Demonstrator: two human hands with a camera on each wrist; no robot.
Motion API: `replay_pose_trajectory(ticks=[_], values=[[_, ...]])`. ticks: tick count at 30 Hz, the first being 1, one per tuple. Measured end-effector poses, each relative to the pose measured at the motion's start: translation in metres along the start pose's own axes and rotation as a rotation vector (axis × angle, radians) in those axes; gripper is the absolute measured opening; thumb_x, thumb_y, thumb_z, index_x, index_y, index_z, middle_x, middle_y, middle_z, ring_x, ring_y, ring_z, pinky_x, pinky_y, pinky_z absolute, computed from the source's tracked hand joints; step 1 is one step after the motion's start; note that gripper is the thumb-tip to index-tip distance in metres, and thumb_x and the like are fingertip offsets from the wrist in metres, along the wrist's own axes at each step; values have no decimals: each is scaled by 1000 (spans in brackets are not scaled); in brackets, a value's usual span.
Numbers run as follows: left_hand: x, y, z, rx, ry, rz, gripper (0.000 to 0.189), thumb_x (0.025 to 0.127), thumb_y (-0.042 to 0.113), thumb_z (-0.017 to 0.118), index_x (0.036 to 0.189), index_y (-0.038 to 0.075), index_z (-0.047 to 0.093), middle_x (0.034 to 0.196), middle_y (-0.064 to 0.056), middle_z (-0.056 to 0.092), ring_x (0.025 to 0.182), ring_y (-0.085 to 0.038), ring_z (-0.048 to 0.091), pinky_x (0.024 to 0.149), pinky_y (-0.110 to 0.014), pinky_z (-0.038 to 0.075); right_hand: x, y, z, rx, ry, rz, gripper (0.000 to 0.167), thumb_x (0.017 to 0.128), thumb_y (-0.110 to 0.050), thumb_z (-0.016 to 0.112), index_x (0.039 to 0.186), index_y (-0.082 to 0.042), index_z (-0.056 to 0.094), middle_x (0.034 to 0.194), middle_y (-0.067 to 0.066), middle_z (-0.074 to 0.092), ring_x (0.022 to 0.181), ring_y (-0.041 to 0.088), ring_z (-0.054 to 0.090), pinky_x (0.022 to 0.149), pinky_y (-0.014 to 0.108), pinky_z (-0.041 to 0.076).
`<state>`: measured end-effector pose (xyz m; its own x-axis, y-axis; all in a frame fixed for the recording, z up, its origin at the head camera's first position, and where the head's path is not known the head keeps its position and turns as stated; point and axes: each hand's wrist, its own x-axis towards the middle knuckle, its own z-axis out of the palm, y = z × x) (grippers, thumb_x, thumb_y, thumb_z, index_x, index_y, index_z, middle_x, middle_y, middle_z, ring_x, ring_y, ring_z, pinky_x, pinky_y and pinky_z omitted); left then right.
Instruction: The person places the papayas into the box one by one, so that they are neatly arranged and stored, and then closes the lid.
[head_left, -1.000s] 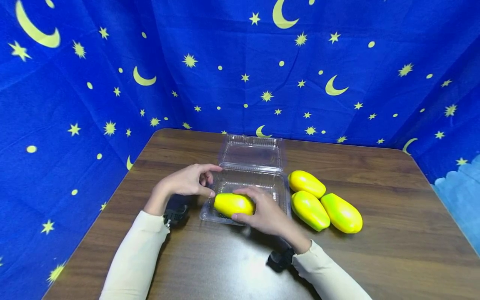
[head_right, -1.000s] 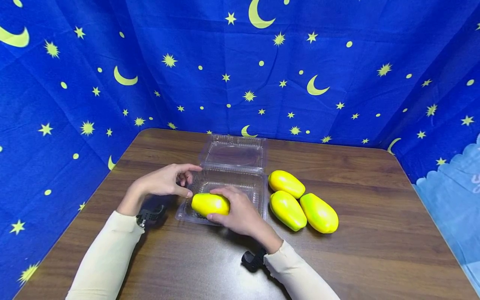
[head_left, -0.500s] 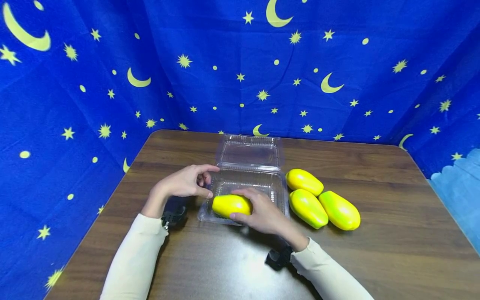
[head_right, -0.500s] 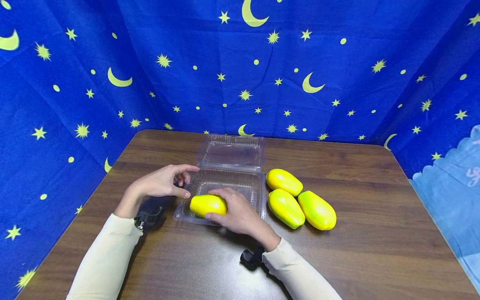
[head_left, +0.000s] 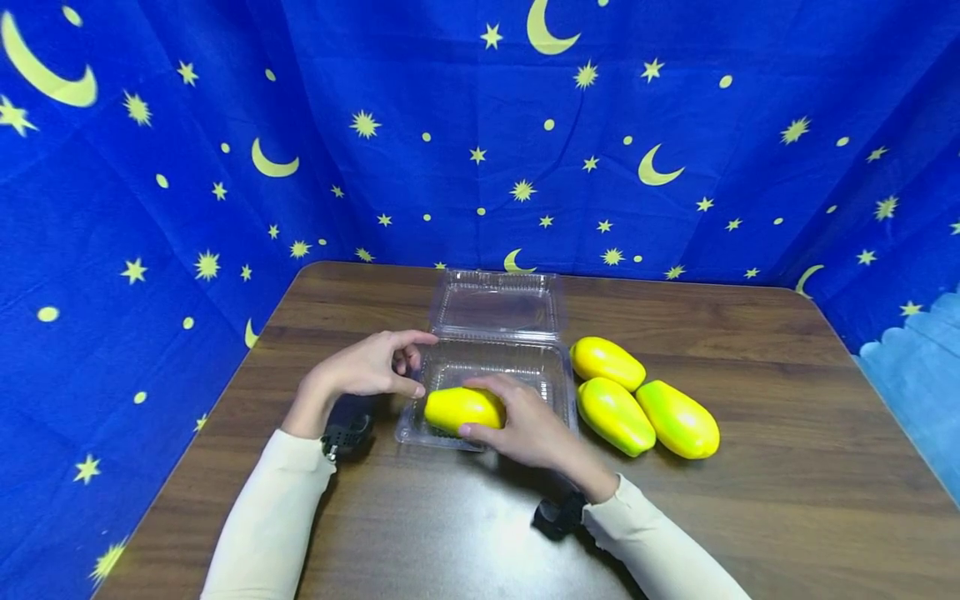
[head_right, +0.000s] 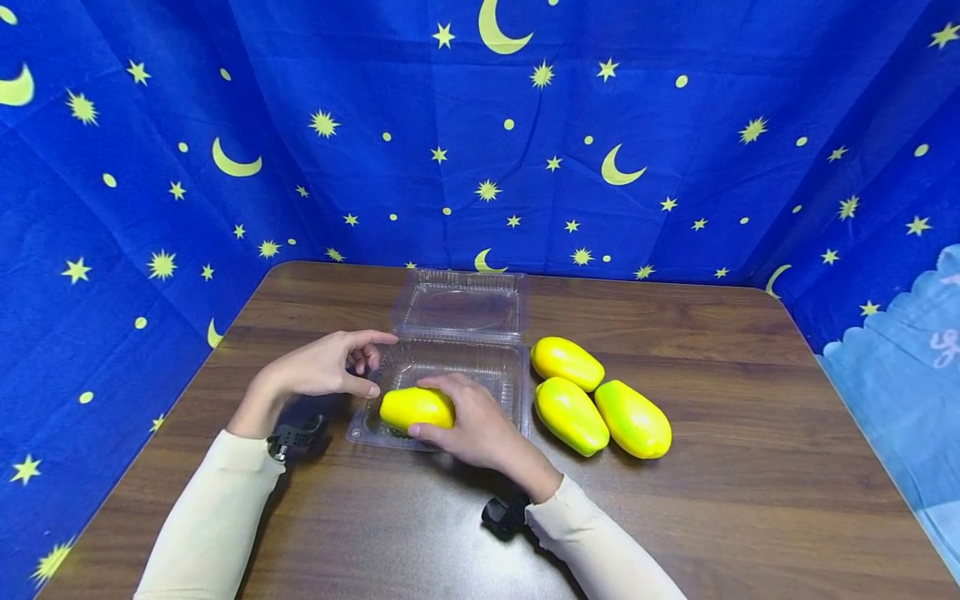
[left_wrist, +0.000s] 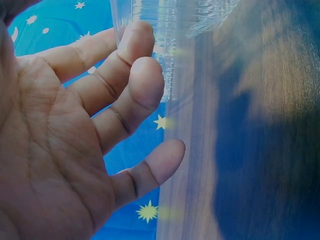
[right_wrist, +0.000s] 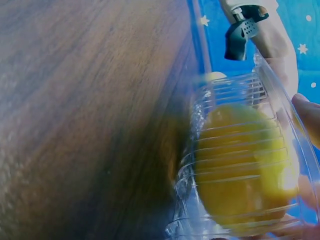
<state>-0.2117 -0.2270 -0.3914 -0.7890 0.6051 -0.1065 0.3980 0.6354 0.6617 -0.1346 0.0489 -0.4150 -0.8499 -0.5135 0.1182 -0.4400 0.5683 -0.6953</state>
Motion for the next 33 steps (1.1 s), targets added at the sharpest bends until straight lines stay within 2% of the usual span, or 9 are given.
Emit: replay_pose_trajectory(ticks=[6, 11, 17, 25, 33], values=[[0, 0, 1, 6, 4, -2, 79, 79, 29, 84, 146, 10, 48, 98, -2, 66, 85, -17, 57, 78, -33, 48, -1, 0, 1, -29, 31, -45, 64, 85, -41, 79, 139, -13, 58, 140, 7, 60, 126, 24, 58, 103, 43, 48], [0, 1, 1, 1, 0, 1, 79, 79, 30, 84, 146, 10, 48, 97, -1, 65, 86, -18, 57, 79, -34, 47, -2, -1, 0, -54, 50, -44, 64, 84, -43, 79, 138, -16, 59, 141, 5, 58, 123, 23, 59, 100, 42, 50], [0, 3, 0, 6, -3, 6, 79, 79, 30, 84, 147, 10, 48, 97, -1, 65, 85, -17, 57, 80, -34, 47, -4, -6, -3, -65, 89, -45, 62, 83, -43, 81, 137, -20, 60, 140, 5, 58, 124, 25, 59, 102, 45, 49], [-2, 3, 0, 34, 5, -15, 79, 79, 31, 84, 147, 12, 48, 97, 0, 66, 85, -17, 57, 80, -35, 47, -10, -13, -17, -87, 178, -73, 62, 82, -44, 81, 135, -19, 62, 141, 7, 57, 126, 27, 59, 102, 49, 49], [-1, 4, 0, 52, 3, -22, 77, 81, 31, 83, 147, 13, 48, 97, 0, 65, 85, -17, 57, 79, -34, 47, -16, -14, -34, -116, 261, -27, 61, 83, -41, 81, 136, -20, 61, 141, 4, 56, 127, 24, 58, 101, 46, 51]])
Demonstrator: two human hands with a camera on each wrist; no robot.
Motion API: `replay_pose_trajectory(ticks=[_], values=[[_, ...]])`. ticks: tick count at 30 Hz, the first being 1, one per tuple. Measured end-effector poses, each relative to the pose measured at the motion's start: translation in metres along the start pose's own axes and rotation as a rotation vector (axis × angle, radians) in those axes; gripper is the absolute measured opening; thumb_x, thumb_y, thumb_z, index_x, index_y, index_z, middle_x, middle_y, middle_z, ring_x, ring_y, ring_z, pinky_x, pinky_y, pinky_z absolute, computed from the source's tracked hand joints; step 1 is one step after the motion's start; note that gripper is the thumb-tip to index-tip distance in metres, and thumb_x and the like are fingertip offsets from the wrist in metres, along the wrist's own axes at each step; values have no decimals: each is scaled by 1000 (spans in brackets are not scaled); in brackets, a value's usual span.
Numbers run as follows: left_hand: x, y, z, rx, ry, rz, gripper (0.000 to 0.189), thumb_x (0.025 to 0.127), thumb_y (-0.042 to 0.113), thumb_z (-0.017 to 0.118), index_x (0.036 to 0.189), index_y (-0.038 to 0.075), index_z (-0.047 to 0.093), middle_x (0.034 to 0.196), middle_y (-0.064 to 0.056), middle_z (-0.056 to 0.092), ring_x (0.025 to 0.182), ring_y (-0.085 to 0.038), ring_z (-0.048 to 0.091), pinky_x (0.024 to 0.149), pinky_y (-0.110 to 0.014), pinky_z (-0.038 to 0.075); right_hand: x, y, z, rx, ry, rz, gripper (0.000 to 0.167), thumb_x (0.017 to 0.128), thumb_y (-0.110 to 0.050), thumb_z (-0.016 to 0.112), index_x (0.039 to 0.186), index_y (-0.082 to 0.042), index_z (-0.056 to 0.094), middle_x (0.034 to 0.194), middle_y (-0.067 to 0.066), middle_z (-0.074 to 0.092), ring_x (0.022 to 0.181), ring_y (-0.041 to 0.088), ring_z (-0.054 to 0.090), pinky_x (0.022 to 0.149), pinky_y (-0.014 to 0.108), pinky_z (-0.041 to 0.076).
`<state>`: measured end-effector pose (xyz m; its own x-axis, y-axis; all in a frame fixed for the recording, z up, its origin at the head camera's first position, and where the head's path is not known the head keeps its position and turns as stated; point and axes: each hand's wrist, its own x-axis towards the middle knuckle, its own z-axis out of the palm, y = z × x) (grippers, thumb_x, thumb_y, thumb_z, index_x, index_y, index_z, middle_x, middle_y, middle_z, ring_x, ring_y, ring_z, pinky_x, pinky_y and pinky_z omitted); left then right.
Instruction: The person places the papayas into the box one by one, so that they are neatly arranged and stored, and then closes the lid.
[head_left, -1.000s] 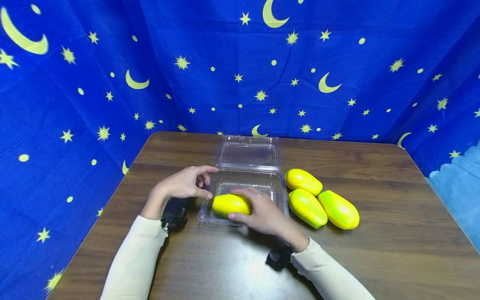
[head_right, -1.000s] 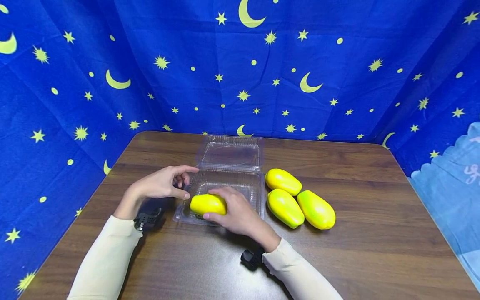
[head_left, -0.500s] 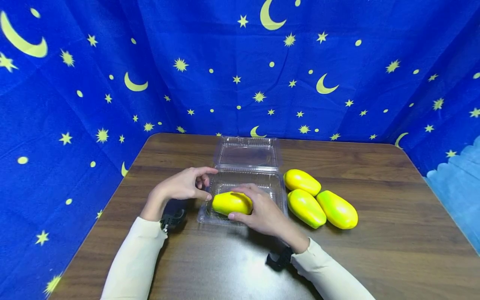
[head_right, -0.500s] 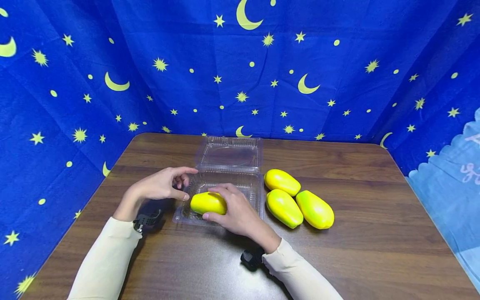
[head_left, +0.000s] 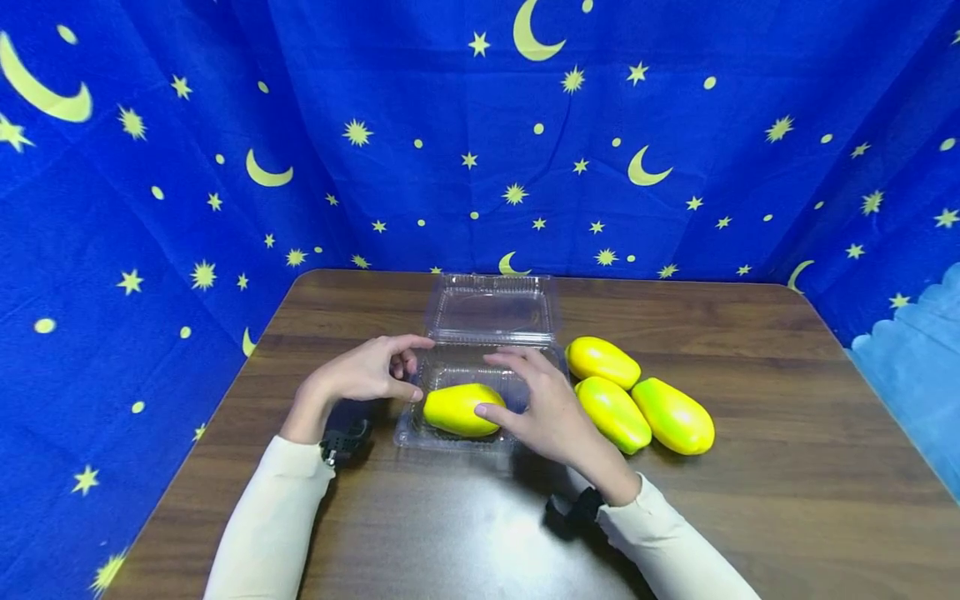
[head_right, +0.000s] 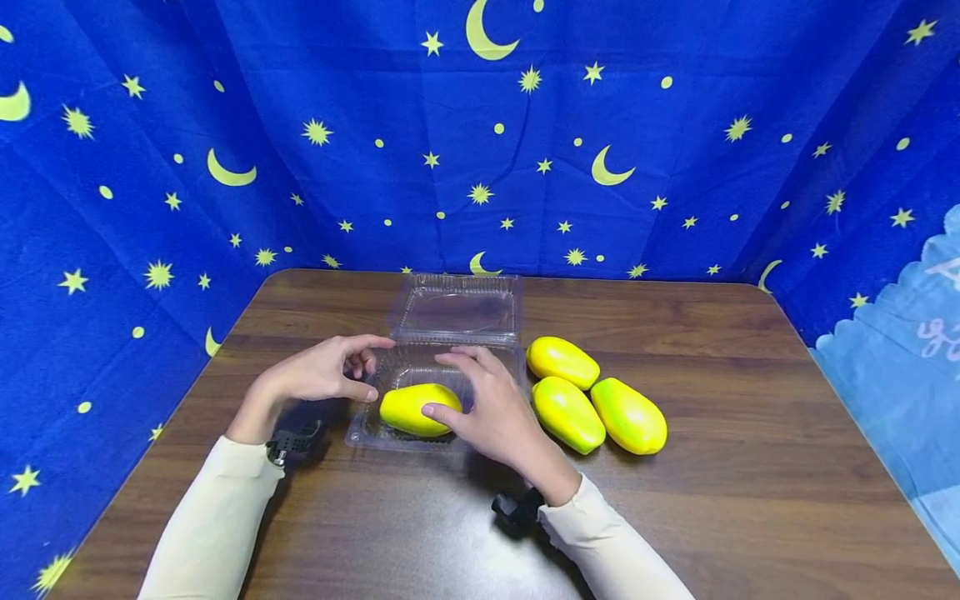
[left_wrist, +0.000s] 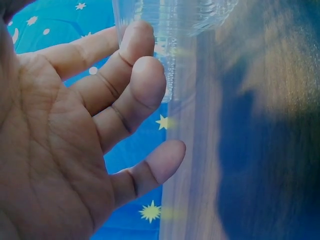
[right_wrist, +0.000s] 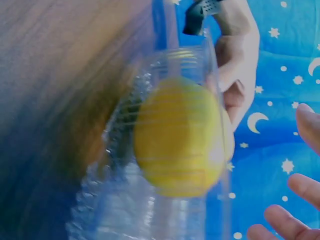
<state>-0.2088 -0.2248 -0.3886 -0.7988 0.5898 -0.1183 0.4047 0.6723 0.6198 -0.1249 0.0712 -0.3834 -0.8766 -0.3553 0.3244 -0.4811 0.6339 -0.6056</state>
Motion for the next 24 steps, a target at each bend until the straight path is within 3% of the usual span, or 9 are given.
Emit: replay_pose_trajectory(ticks=[8, 18, 21, 24], values=[[0, 0, -2, 2, 7, -8, 77, 83, 33, 82, 149, 18, 45, 100, 0, 66, 88, -17, 58, 81, -36, 48, -4, 1, -24, 18, 151, -36, 59, 80, -34, 85, 132, -14, 63, 134, 5, 60, 127, 24, 57, 105, 47, 46], [0, -2, 0, 13, 2, 15, 77, 82, 32, 81, 148, 13, 46, 99, 1, 64, 86, -17, 57, 81, -35, 47, -19, 12, -61, 30, 299, 36, 57, 80, -27, 86, 132, -15, 64, 135, 5, 61, 123, 23, 58, 99, 50, 49], [0, -2, 0, 16, -2, 9, 77, 82, 32, 81, 149, 14, 46, 99, 2, 64, 87, -17, 57, 82, -36, 47, -24, 18, -70, 28, 354, 33, 57, 79, -23, 87, 130, -14, 65, 133, 4, 62, 122, 22, 59, 96, 48, 50], [-1, -2, 0, 14, -6, 7, 77, 83, 32, 81, 149, 15, 45, 100, 2, 64, 88, -18, 57, 83, -36, 47, -29, 23, -75, 25, 397, 29, 55, 78, -19, 87, 129, -14, 66, 133, 3, 63, 120, 20, 59, 96, 35, 49]])
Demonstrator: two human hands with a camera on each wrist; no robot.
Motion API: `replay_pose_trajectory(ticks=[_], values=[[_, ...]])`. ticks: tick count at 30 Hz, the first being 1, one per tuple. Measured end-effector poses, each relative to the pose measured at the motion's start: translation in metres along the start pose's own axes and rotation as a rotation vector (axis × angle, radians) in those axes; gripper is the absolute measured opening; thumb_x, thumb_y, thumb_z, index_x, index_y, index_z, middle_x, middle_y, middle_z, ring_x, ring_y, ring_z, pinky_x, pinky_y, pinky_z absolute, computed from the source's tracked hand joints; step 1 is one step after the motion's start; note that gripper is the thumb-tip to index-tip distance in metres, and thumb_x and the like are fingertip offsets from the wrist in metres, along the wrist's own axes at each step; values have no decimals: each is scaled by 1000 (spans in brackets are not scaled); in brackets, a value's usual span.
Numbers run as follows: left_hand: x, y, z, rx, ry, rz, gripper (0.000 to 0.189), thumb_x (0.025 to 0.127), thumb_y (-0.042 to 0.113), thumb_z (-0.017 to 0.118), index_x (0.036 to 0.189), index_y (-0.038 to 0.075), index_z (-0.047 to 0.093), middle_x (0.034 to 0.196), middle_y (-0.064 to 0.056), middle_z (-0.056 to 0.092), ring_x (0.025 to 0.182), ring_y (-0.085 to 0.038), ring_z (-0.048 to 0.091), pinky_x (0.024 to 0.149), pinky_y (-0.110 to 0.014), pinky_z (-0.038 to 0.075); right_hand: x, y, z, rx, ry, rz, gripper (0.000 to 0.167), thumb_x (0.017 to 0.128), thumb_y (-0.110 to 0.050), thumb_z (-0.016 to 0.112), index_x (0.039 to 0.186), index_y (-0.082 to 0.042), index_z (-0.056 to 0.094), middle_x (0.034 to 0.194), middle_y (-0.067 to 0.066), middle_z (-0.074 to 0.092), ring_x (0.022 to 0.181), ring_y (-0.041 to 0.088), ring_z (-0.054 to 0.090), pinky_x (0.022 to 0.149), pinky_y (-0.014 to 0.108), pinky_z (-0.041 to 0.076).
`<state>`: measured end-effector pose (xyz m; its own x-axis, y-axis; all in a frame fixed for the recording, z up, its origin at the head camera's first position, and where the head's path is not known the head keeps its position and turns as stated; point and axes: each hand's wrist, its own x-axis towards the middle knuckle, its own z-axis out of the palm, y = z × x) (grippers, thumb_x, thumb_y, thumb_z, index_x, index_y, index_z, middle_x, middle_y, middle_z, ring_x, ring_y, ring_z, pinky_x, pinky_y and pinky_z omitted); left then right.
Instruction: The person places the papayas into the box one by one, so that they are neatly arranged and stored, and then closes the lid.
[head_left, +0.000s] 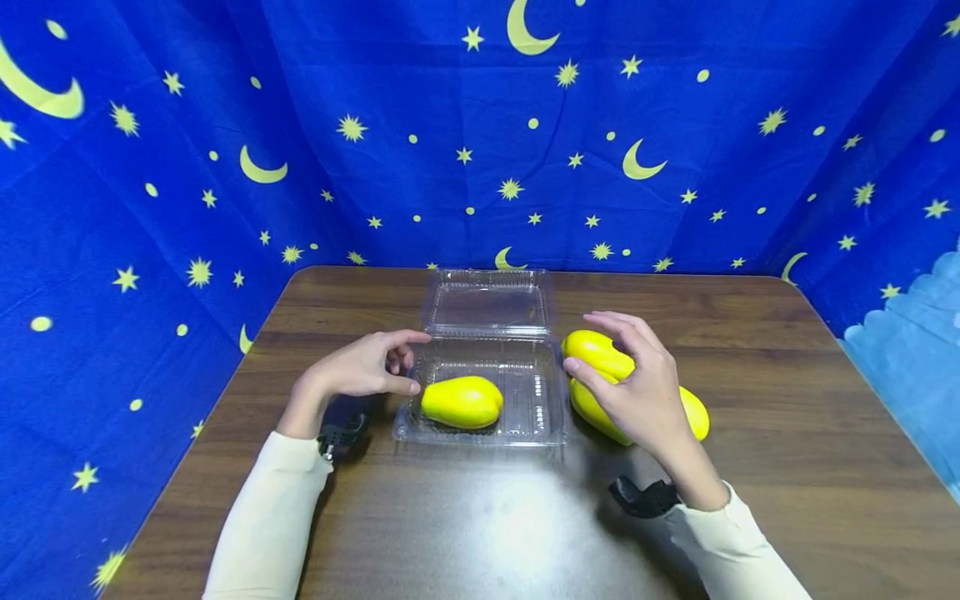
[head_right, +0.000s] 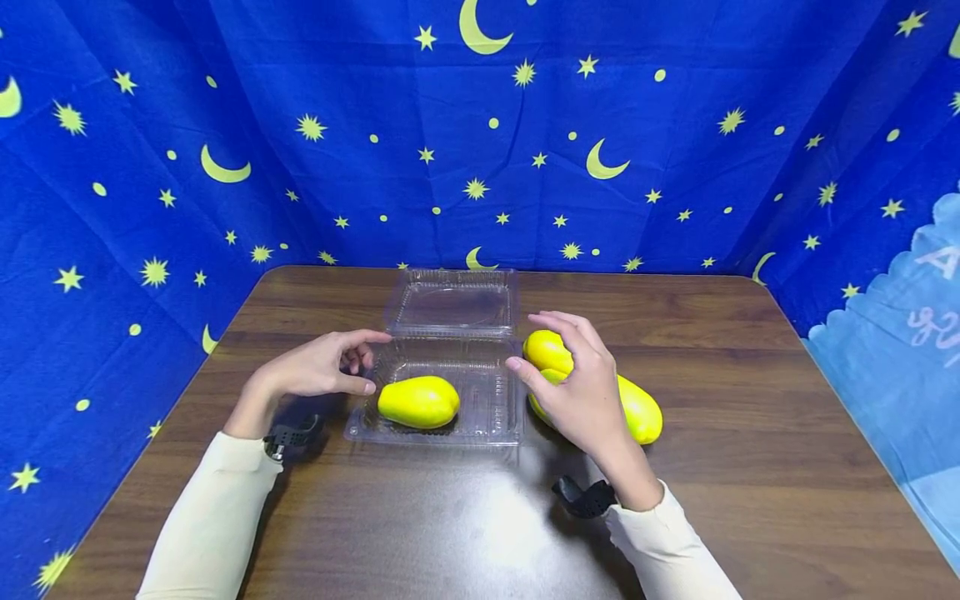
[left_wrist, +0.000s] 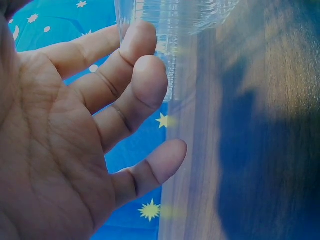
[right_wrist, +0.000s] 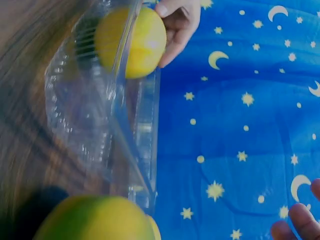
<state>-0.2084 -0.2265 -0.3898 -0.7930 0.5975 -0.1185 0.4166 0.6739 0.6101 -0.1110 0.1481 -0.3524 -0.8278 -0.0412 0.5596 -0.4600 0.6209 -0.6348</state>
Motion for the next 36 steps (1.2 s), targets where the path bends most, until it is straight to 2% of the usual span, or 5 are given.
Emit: replay_pose_trajectory(ticks=[5, 14, 21, 29, 36], values=[[2, 1, 1, -2, -5, -8, 78, 83, 34, 81, 149, 15, 45, 100, 1, 63, 87, -17, 56, 81, -36, 47, -2, 10, -12, -9, 52, -2, 53, 80, -16, 85, 129, -12, 65, 131, 4, 64, 115, 18, 61, 93, 10, 44], [2, 1, 3, -2, -5, -8, 78, 82, 35, 82, 149, 14, 46, 99, 1, 64, 86, -17, 56, 80, -35, 47, -1, 25, -33, -25, 96, 40, 48, 84, -15, 82, 129, -16, 66, 129, 2, 65, 116, 14, 59, 94, 12, 46], [1, 1, 0, 0, -2, -14, 79, 81, 34, 82, 149, 14, 46, 98, 1, 63, 86, -17, 56, 80, -35, 47, 1, 30, -56, 5, 115, 96, 48, 83, -12, 82, 128, -14, 67, 129, 2, 64, 115, 0, 57, 94, 10, 46], [-1, 0, 2, -2, -1, -8, 78, 81, 32, 83, 148, 14, 46, 97, 0, 63, 86, -17, 56, 80, -35, 47, -7, 52, -61, -1, 110, 135, 50, 82, -10, 82, 129, -14, 66, 129, 4, 65, 114, -5, 56, 92, 8, 45], [3, 1, 3, -1, 6, -10, 80, 80, 33, 83, 148, 14, 46, 97, 1, 64, 87, -17, 56, 79, -34, 47, -15, 59, -66, 9, 98, 145, 47, 83, -10, 82, 128, -15, 67, 127, 8, 65, 113, -3, 58, 94, 8, 45]])
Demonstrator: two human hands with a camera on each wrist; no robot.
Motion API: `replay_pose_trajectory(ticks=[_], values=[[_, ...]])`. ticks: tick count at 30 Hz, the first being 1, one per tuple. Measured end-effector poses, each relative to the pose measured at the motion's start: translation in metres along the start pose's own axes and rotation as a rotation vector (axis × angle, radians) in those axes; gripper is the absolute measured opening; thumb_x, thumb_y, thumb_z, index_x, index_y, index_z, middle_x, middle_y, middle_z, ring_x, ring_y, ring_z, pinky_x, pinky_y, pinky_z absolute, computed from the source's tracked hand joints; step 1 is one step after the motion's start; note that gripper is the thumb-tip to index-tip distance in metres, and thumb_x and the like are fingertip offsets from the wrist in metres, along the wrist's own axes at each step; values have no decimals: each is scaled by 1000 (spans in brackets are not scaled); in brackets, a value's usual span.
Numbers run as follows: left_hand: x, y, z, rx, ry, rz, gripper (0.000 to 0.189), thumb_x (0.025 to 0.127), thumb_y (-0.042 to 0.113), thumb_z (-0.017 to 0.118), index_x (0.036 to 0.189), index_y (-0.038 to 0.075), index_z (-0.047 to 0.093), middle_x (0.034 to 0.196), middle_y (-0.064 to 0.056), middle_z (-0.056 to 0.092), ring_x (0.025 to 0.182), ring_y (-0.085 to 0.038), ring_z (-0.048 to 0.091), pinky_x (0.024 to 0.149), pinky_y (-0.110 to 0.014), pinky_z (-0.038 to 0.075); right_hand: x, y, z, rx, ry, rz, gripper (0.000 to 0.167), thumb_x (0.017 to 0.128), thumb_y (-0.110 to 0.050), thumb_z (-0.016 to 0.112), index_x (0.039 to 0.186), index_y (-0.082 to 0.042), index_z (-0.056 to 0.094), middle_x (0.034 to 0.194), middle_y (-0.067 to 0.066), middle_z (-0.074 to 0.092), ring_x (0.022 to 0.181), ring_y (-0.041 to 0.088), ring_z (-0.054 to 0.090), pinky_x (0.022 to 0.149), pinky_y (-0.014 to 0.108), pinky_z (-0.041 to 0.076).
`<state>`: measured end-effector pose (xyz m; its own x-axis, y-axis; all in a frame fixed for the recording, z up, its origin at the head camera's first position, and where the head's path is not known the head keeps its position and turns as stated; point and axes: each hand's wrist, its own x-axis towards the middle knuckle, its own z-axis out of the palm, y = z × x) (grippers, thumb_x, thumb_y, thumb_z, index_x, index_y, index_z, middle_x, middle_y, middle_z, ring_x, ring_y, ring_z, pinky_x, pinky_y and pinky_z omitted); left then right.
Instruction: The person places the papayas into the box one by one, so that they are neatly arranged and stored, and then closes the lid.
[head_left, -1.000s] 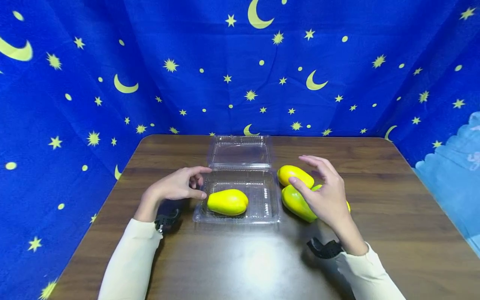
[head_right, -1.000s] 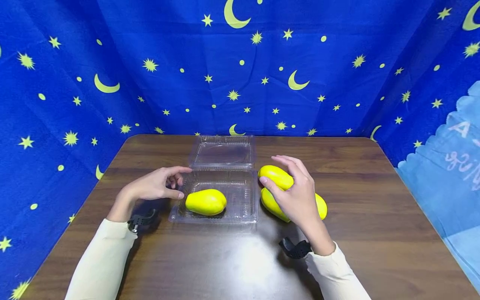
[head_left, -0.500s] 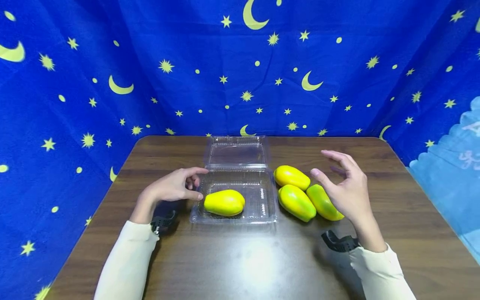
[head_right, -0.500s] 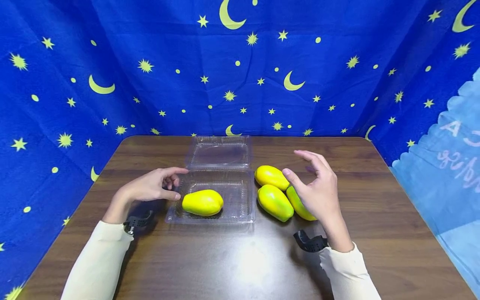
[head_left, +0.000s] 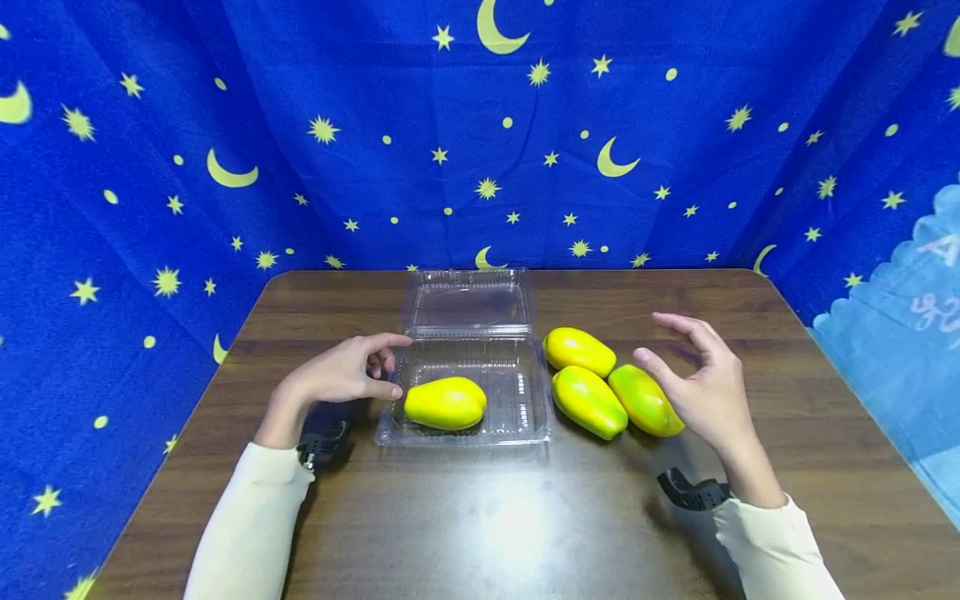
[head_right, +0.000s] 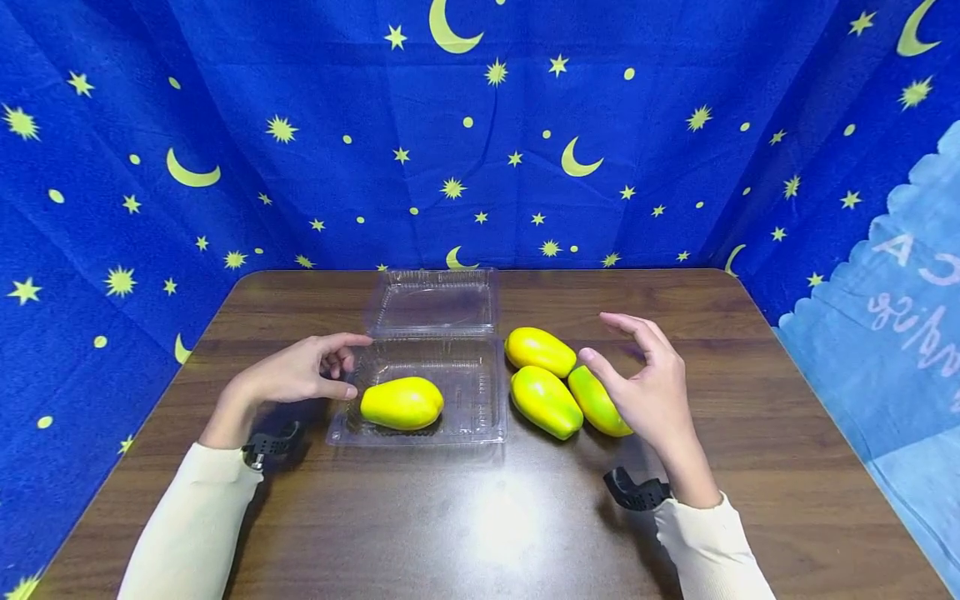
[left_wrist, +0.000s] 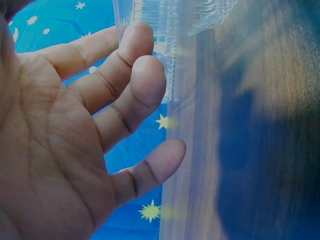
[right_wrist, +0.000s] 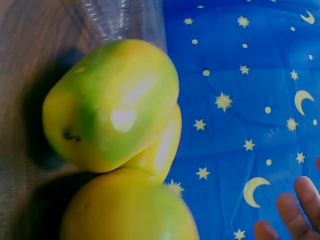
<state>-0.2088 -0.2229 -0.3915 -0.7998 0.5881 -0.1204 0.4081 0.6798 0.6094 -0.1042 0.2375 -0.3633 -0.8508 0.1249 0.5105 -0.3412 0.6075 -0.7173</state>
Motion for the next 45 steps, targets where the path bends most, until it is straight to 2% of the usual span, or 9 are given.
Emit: replay_pose_trajectory(ticks=[10, 18, 34, 45], values=[[-1, -2, 1, -17, -4, -10, 79, 80, 35, 83, 148, 18, 46, 98, 1, 63, 87, -17, 56, 79, -35, 46, -14, 17, -4, -74, -12, 39, 46, 85, -15, 81, 128, -13, 66, 126, 5, 66, 109, -8, 59, 85, 7, 47], [-1, -3, 3, -4, 6, -3, 80, 80, 35, 83, 149, 17, 46, 98, 1, 64, 87, -17, 56, 79, -34, 47, -20, 29, -4, -100, -51, 49, 44, 87, -18, 79, 128, -12, 66, 128, 3, 65, 113, -6, 55, 89, 4, 44], [1, 2, -1, 6, -2, 2, 79, 81, 35, 82, 149, 16, 46, 97, 2, 63, 87, -17, 55, 79, -34, 46, -28, 51, -10, -125, -94, 152, 47, 89, -25, 78, 132, -12, 63, 131, 5, 61, 111, -13, 49, 87, 0, 40], [0, 2, -1, 8, -6, 3, 79, 81, 35, 82, 148, 15, 46, 97, 1, 63, 87, -17, 55, 80, -34, 46, -30, 63, -6, -98, -131, 107, 50, 85, -18, 82, 131, -14, 64, 129, 5, 61, 112, -14, 49, 88, 1, 41]])
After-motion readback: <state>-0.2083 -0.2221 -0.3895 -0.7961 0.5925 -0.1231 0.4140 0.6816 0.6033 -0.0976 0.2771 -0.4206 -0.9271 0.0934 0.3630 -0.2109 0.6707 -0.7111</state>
